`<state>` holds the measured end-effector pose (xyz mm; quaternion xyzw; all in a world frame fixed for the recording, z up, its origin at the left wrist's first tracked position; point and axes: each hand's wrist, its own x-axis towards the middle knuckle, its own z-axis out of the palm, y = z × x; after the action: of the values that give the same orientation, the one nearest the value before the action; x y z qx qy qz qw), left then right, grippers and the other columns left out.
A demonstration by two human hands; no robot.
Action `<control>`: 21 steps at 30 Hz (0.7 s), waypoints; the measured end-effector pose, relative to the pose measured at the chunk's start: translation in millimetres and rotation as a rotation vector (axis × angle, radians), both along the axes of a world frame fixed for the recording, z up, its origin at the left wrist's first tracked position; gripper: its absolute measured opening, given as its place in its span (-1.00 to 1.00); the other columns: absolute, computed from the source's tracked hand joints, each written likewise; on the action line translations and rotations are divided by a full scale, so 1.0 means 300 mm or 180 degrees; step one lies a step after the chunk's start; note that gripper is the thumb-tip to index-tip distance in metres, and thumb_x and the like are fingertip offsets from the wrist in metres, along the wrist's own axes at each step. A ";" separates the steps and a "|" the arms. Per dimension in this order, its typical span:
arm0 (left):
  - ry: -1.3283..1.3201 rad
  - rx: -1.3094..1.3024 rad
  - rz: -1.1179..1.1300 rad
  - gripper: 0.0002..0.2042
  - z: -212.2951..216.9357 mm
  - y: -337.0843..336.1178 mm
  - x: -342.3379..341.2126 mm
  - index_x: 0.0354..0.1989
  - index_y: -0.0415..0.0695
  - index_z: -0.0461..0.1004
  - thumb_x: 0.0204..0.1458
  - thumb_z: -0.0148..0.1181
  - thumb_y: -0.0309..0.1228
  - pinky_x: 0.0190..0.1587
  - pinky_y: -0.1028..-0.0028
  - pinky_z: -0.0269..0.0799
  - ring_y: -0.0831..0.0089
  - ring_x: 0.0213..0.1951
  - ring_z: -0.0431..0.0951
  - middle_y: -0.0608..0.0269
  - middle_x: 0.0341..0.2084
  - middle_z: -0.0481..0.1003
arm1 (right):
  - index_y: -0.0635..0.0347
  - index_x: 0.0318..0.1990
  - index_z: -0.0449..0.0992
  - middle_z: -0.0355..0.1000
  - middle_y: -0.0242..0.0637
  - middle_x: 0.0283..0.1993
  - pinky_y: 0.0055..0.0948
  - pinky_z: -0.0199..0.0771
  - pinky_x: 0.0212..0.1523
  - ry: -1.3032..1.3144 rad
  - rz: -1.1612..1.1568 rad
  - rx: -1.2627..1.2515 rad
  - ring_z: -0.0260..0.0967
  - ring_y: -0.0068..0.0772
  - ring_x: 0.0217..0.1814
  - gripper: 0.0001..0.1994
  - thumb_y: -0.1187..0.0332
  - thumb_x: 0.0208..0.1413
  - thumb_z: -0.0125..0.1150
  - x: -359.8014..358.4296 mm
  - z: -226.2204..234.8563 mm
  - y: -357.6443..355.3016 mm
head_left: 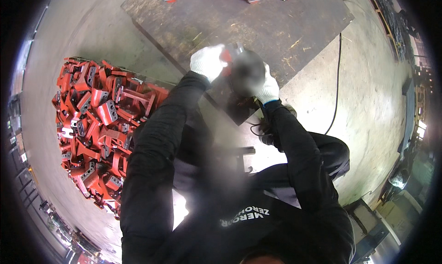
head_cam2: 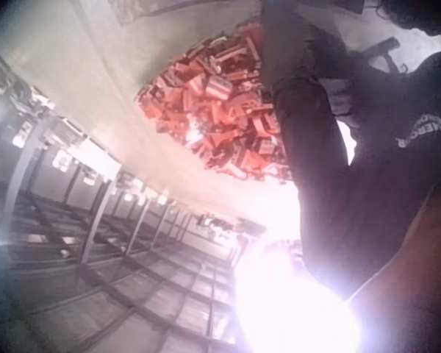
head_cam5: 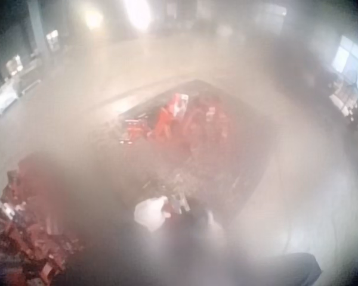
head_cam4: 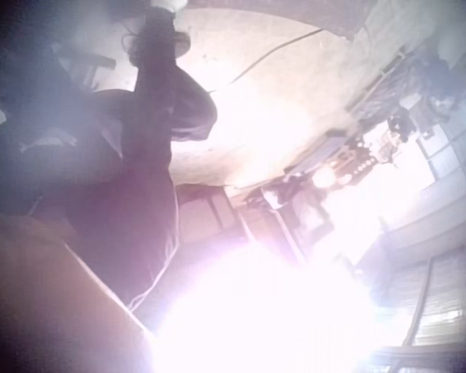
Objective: The person uses an angle grinder to smooth the edges of red metal parts. They pick each part from a large pile, grind it, and place it on a metal workbench. The process is repeated for multiple parts.
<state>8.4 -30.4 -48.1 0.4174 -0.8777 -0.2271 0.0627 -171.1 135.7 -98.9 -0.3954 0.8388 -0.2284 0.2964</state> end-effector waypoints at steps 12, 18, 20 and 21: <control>-0.0124 0.0196 0.0056 -0.55 0.002 -0.004 0.002 0.13 -0.03 0.56 0.06 0.44 -0.23 0.06 0.13 0.54 0.03 0.03 0.64 0.12 -0.02 0.66 | 0.03 0.48 0.17 0.24 -0.13 0.46 -0.22 0.34 0.40 0.3097 0.2596 -0.0402 0.35 -0.11 0.39 -0.42 0.11 0.37 0.03 -0.065 -0.337 -0.314; -0.0166 0.0214 -0.0011 -0.58 0.041 -0.002 -0.003 0.10 -0.05 0.56 0.08 0.42 -0.23 0.06 0.13 0.55 0.04 0.04 0.64 0.10 -0.03 0.66 | -0.02 0.51 0.13 0.39 -0.05 0.29 -0.15 0.43 0.30 0.2505 0.2810 0.0645 0.43 0.00 0.28 -0.26 0.08 0.18 0.18 -0.009 -0.177 -0.262; -0.0202 0.0277 -0.0049 -0.59 0.053 -0.004 -0.007 0.10 -0.05 0.56 0.08 0.42 -0.23 0.05 0.13 0.55 0.04 0.03 0.65 0.10 -0.04 0.67 | -0.04 0.52 0.12 0.43 -0.03 0.24 -0.13 0.46 0.27 0.2215 0.2753 0.0942 0.46 0.03 0.25 -0.20 0.07 0.12 0.23 0.011 -0.117 -0.229; -0.0120 0.0232 -0.0071 -0.58 0.055 -0.003 0.000 0.11 -0.05 0.55 0.08 0.41 -0.23 0.05 0.12 0.56 0.04 0.02 0.65 0.11 -0.05 0.67 | -0.05 0.52 0.11 0.46 -0.02 0.21 -0.12 0.48 0.25 0.2054 0.2724 0.1037 0.48 0.05 0.23 -0.17 0.06 0.09 0.26 0.026 -0.082 -0.213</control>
<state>8.3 -31.5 -31.8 0.4138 -0.8744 -0.2517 0.0283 -163.4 71.8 -123.6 -0.6995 0.6762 0.1775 0.1482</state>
